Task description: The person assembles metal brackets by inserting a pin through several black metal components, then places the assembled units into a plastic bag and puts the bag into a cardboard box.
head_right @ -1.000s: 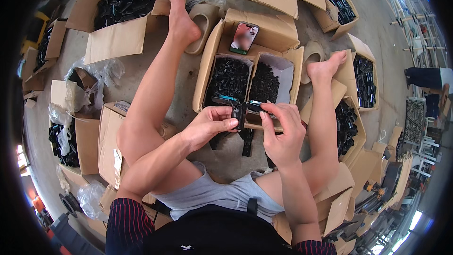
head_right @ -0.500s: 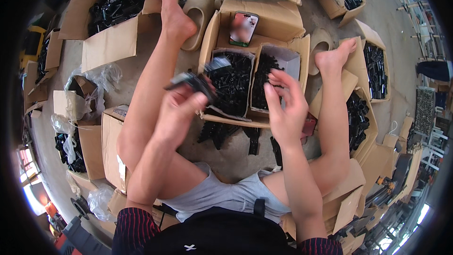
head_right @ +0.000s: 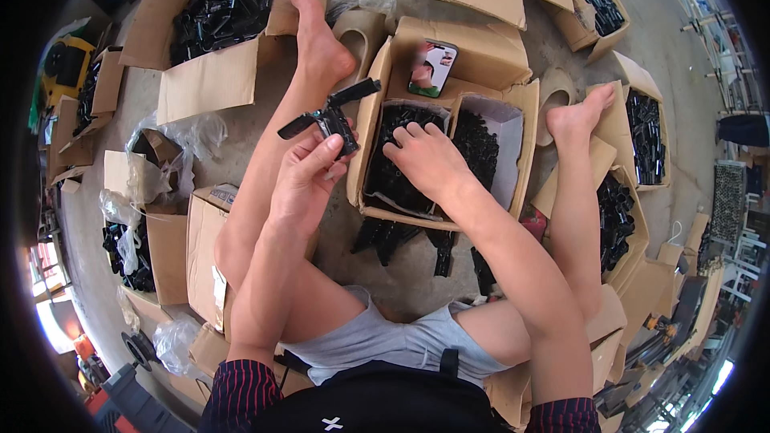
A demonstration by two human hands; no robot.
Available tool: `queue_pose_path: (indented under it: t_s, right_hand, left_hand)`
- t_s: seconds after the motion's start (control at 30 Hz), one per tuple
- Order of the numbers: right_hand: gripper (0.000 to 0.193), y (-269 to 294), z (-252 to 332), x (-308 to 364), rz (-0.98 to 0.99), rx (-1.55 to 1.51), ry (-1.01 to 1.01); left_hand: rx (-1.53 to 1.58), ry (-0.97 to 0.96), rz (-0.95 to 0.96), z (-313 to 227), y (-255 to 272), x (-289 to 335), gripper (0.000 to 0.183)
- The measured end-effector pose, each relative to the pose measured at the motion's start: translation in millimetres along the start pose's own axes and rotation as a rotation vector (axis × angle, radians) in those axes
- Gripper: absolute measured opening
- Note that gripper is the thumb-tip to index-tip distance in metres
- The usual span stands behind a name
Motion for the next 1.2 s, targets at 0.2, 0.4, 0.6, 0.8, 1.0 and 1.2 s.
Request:
queue_pose_path:
  t_s: [0.2, 0.4, 0.6, 0.8, 1.0, 1.2]
  right_hand:
    - [0.021, 53, 4, 14, -0.327, -0.557, -0.224]
    - [0.018, 75, 7, 47, -0.827, -1.094, -0.518]
    - [0.014, 73, 8, 61, -0.960, -1.133, -0.614]
    - [0.011, 69, 14, 68, -1.006, -1.043, -0.601]
    - [0.012, 66, 16, 68, -0.948, -1.055, -0.528]
    - [0.029, 35, 14, 70, -0.825, -1.255, -0.693]
  left_hand:
    - [0.018, 0.027, 0.034, 12, -2, 4, 0.024]
    - [0.013, 0.076, 0.137, 30, -17, 10, 0.033]
    - [0.061, 0.101, 0.256, 35, -34, 12, 0.028]
    - [-0.019, 0.062, 0.221, 34, -36, 12, 0.032]
    - [-0.147, 0.015, 0.188, 36, -25, 11, 0.030]
    - [-0.540, -0.247, 0.092, 6, -37, 17, 0.020]
Point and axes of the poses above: each hand's wrist, its own x-axis away from the middle knuckle, its own y-axis out of the back of the hand, z = x × y, the point moved 9 cm from there along -x, towards the middle knuckle, and after that the axes turned 1 degree about -z, right-handed, at the moved point
